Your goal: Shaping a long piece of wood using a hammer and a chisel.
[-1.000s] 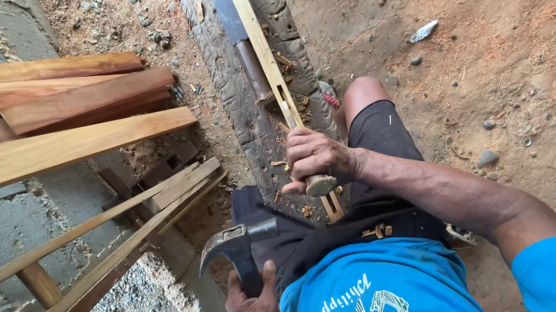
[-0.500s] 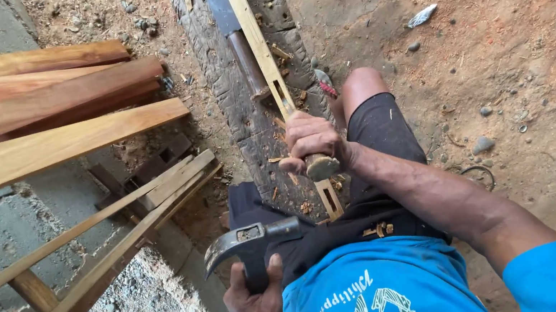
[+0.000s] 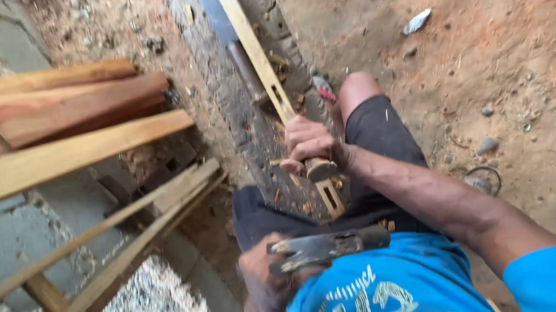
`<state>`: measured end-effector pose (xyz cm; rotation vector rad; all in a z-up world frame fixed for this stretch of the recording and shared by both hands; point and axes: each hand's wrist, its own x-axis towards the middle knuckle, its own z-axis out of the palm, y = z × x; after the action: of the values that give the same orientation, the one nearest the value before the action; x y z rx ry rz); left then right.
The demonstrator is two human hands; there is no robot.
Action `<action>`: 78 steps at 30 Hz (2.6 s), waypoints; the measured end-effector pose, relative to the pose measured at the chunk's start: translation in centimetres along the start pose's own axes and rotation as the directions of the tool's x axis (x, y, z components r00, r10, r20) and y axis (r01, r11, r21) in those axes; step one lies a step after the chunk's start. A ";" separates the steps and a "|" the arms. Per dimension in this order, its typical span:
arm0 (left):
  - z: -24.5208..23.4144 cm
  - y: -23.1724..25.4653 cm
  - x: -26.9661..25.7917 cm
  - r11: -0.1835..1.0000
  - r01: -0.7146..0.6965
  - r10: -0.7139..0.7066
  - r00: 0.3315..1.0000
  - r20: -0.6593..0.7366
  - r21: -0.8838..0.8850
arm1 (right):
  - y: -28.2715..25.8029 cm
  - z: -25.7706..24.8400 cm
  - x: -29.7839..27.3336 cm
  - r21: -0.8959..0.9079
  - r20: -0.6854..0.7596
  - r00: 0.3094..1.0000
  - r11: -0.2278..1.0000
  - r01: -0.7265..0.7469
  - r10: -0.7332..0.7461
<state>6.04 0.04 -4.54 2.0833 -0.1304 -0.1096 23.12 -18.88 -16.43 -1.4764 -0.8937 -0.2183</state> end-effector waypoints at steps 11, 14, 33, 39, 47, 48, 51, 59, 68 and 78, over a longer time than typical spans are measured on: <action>0.8 -2.3 3.0 0.891 -0.162 0.099 0.981 0.167 0.425 | 0.3 -1.1 0.5 -0.075 0.123 0.992 0.996 0.042 -0.033; 1.0 -5.8 3.8 0.809 -0.343 0.236 0.934 0.270 0.478 | 0.9 -0.6 -0.9 -0.061 0.158 0.987 0.998 0.026 -0.016; 0.1 -1.1 2.1 0.942 0.055 -0.047 0.998 -0.033 0.330 | 8.9 2.4 2.1 -0.514 0.091 0.996 0.857 0.039 0.009; 0.2 -0.8 0.2 0.968 0.155 -0.141 0.986 -0.084 0.198 | -2.5 1.1 3.1 -0.178 0.072 0.997 0.984 -0.019 0.033; -0.3 -1.3 0.8 0.992 0.085 -0.076 0.993 -0.093 0.096 | -0.9 1.6 1.9 -0.243 0.055 0.998 0.969 0.029 -0.016; -0.3 -1.8 0.9 0.992 0.079 -0.070 0.993 -0.099 0.096 | -0.7 1.5 2.0 -0.246 0.058 0.998 0.969 0.037 -0.024; 0.1 -3.5 -0.3 0.995 -0.012 0.017 0.999 -0.047 0.102 | -1.3 1.8 1.0 -0.229 0.008 1.000 0.973 0.029 -0.028; 1.3 -4.1 2.7 0.984 0.046 -0.047 0.999 0.003 0.173 | -1.2 0.5 1.3 -0.225 0.115 0.992 0.971 0.076 -0.050; 2.0 -5.5 2.4 0.873 -0.092 0.054 0.994 0.093 0.479 | -0.3 0.0 0.2 -0.203 0.203 0.974 0.969 0.139 -0.097; 1.8 -7.4 2.9 0.845 -0.315 0.258 0.948 0.188 0.433 | 0.3 -0.3 0.2 -0.203 0.270 0.960 0.971 0.129 -0.071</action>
<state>9.04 1.71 -11.92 2.5009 -0.5947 -0.0228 23.55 -19.07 -16.43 -1.6920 -1.1900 -0.2057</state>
